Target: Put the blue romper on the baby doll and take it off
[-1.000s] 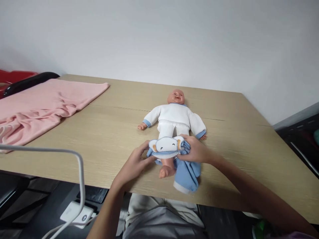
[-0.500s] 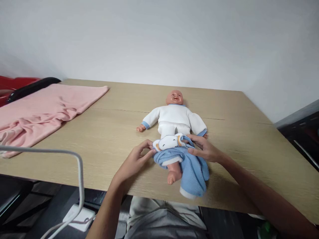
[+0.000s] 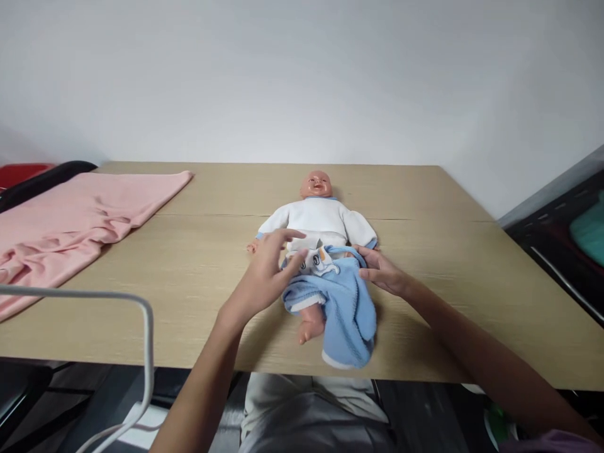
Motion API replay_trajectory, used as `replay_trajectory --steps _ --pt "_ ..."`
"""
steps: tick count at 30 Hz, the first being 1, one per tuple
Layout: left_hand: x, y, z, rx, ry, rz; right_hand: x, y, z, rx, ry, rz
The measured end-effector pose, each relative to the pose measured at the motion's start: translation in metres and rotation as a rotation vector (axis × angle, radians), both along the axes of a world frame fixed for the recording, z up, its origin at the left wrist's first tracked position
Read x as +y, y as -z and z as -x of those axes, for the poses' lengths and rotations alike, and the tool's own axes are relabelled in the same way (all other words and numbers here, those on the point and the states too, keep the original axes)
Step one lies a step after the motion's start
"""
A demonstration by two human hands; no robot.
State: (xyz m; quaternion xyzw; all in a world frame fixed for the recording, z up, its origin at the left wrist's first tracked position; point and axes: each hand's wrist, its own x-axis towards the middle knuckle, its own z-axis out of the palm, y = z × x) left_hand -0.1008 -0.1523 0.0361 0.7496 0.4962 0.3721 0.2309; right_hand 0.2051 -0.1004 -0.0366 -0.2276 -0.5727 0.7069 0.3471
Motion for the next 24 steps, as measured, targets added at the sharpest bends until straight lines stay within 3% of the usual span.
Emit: replay_trajectory --steps 4,7,10,16,20,24 --pt "0.035 -0.028 -0.025 0.297 0.431 0.161 -0.001 -0.002 0.000 -0.017 0.003 0.003" --pt "0.069 -0.032 -0.035 0.398 0.662 0.417 -0.002 -0.004 0.000 -0.051 -0.025 -0.040" --pt "0.093 -0.028 -0.039 0.280 0.839 0.532 -0.004 -0.010 -0.001 -0.108 -0.080 -0.048" --pt "0.107 -0.010 -0.039 -0.022 0.949 0.566 -0.011 -0.021 -0.007 -0.331 -0.267 0.034" --pt "0.107 0.004 -0.038 -0.115 1.013 0.706 -0.013 -0.026 -0.008 -0.215 -0.198 0.038" --pt "0.104 0.016 -0.034 -0.040 1.091 0.862 -0.010 -0.027 -0.008 -0.133 -0.133 0.037"
